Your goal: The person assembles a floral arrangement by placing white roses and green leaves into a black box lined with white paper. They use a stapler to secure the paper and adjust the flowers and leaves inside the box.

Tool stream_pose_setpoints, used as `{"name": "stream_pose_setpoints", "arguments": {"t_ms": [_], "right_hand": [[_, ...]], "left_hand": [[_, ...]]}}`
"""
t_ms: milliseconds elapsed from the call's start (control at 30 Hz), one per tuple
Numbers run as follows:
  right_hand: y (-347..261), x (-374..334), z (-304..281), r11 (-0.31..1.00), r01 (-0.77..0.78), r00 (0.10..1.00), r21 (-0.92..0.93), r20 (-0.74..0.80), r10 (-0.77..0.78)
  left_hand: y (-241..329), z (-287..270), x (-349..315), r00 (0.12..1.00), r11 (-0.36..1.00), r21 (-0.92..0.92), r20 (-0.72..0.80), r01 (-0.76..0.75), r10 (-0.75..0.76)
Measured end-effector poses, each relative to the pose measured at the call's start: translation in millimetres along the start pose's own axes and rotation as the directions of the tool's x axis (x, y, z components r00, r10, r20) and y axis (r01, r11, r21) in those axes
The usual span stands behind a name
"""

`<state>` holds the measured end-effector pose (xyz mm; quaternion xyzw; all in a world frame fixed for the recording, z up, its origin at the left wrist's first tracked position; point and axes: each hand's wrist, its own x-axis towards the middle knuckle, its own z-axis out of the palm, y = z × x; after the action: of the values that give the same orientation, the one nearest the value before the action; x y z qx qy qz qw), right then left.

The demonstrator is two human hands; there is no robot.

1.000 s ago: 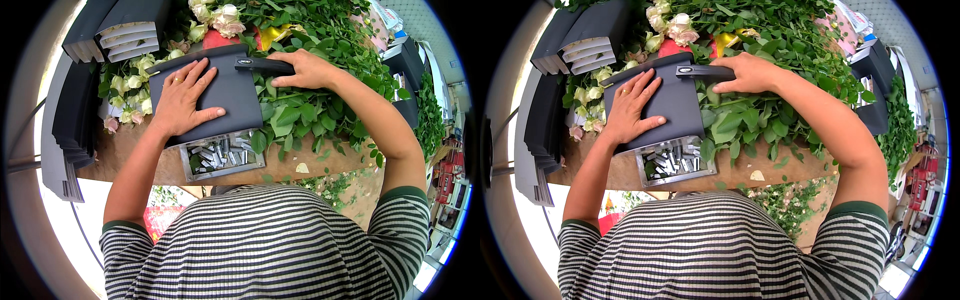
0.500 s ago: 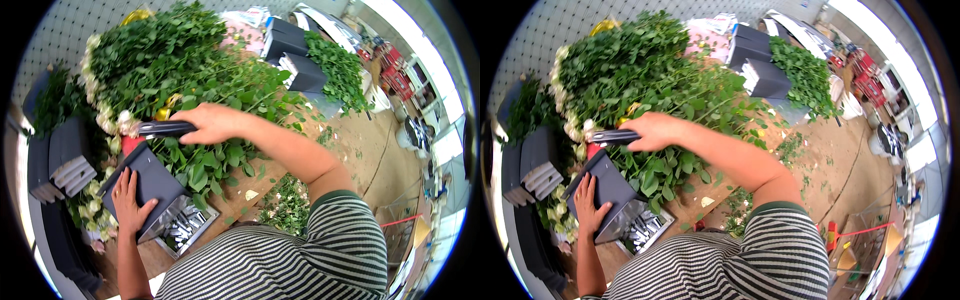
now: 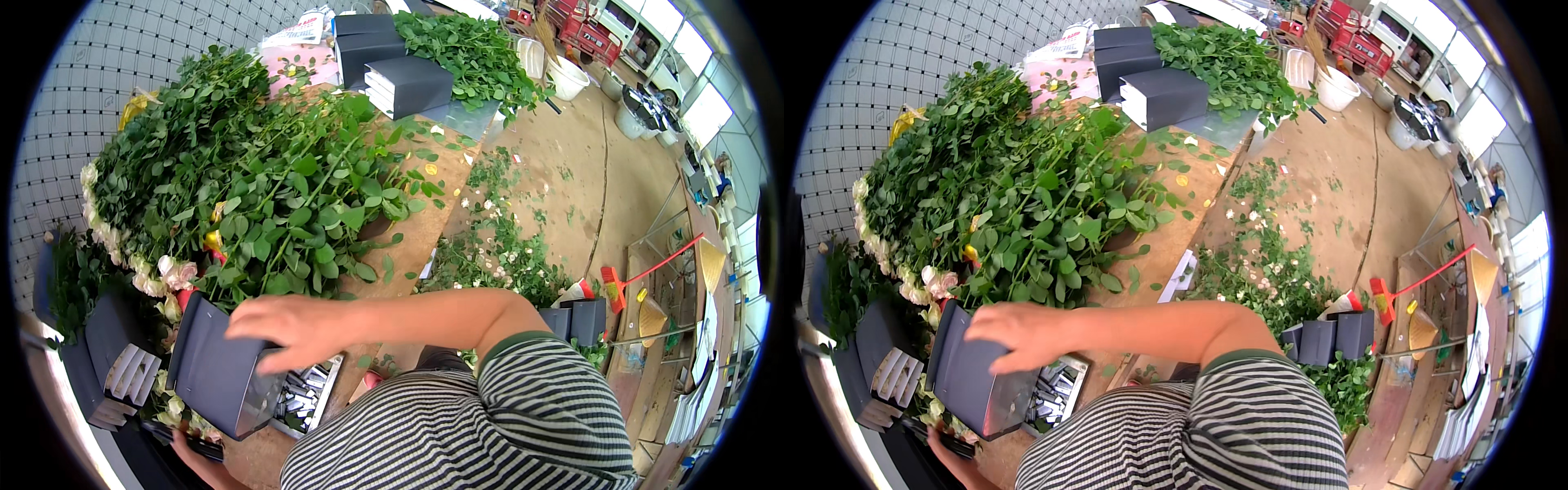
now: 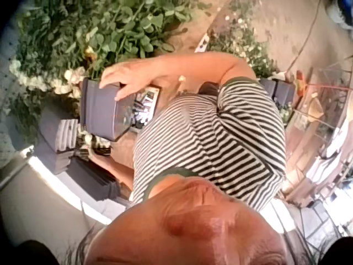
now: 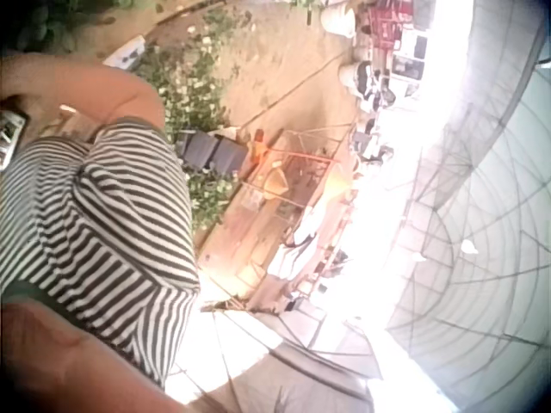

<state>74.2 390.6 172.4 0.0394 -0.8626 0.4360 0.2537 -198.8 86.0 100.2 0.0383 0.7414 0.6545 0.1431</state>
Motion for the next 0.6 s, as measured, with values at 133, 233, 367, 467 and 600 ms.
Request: {"name": "stream_pose_setpoints", "arguments": {"t_ms": [133, 233, 367, 467, 600], "right_hand": [[37.7, -90.4, -57.3, 0.935, -0.356, 0.935, 0.007, 0.002, 0.356], [35.7, -153.7, -108.3, 0.865, -0.502, 0.864, 0.010, -0.039, 0.502], [51.1, -221.5, -169.0, 0.821, -0.564, 0.806, 0.086, -0.157, 0.570], [62.6, -260.3, -214.1, 0.802, -0.580, 0.784, 0.144, -0.167, 0.597], [89.2, -308.7, -276.7, 0.652, -0.635, 0.663, 0.414, -0.142, 0.735]], "left_hand": [[-127.2, -32.3, 11.4, 0.922, 0.598, 0.721, 0.153, -0.351, 0.357], [-141.8, 18.4, -20.5, 0.789, 0.401, 0.696, 0.411, -0.595, 0.457], [-157.0, 10.8, -16.1, 0.845, 0.428, 0.752, 0.317, -0.501, 0.430], [-161.4, -32.5, -17.3, 0.923, 0.373, 0.927, -0.124, -0.023, 0.365], [-74.3, -47.4, -20.0, 0.766, 0.674, 0.733, -0.485, 0.093, 0.422]]}}
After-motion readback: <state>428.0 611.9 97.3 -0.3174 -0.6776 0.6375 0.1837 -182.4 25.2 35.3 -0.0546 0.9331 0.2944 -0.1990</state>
